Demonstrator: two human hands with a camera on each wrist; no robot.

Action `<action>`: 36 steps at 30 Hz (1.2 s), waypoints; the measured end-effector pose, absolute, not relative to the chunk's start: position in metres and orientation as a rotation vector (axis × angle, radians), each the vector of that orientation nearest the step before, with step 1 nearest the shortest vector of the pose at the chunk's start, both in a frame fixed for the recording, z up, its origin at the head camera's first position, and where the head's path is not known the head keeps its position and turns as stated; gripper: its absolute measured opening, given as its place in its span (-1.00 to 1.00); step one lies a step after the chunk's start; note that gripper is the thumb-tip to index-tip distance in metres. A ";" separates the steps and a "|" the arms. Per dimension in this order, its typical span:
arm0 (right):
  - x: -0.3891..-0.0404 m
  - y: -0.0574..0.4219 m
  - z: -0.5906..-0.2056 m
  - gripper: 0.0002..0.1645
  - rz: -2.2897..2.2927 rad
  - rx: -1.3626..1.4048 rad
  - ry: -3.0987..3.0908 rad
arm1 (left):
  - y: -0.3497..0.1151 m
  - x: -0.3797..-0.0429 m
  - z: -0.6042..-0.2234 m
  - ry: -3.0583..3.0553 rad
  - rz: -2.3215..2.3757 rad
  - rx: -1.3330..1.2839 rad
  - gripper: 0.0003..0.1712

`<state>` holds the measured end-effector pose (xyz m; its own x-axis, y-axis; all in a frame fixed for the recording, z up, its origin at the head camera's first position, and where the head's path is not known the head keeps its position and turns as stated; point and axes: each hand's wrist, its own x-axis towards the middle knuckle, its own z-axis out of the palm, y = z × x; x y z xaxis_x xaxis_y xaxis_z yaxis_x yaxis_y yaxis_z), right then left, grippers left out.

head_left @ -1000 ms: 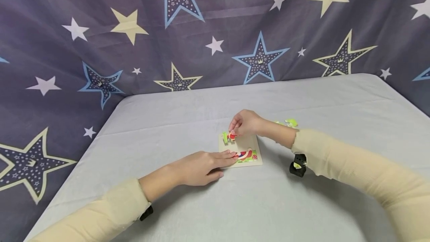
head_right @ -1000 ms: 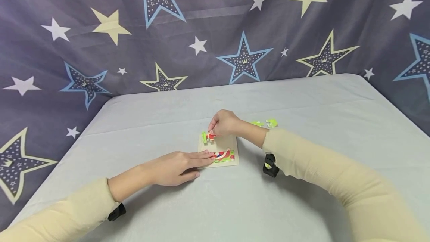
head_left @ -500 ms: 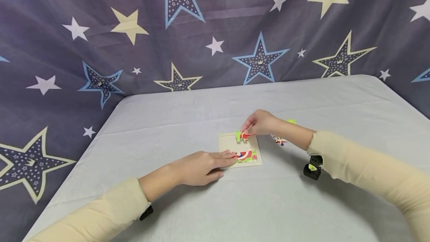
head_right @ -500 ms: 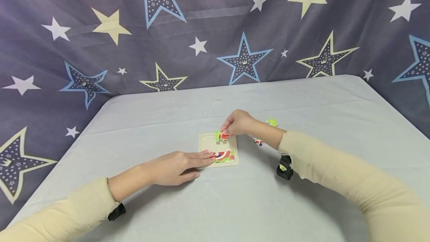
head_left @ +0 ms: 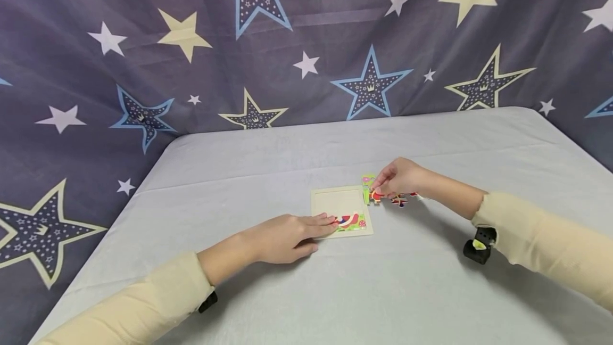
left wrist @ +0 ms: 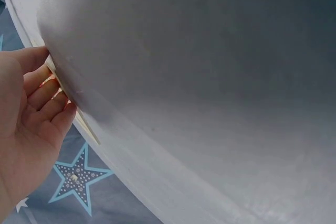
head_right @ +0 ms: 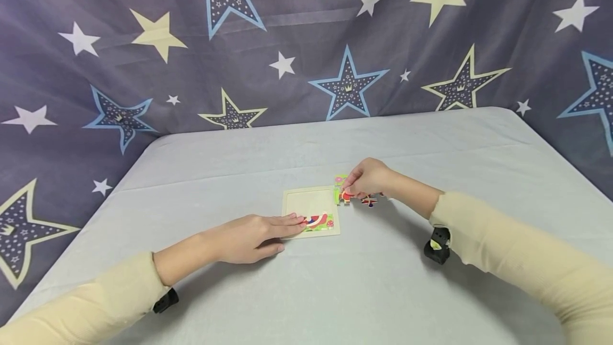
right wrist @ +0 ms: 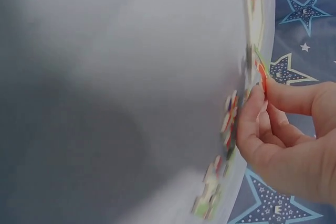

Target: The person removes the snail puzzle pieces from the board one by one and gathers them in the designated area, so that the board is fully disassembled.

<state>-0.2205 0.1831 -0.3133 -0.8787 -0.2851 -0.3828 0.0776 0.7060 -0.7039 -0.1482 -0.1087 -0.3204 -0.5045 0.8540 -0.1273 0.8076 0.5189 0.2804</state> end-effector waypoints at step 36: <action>-0.187 0.155 -0.304 -0.89 -0.797 -0.786 2.733 | -0.108 -0.147 -0.318 2.523 0.253 1.420 -0.43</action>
<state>-0.1868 0.1550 -0.3043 -0.8421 -0.5384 -0.0306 -0.4376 0.7154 -0.5447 -0.1472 -0.1081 -0.3185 -0.5016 0.8569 -0.1191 0.8163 0.5144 0.2630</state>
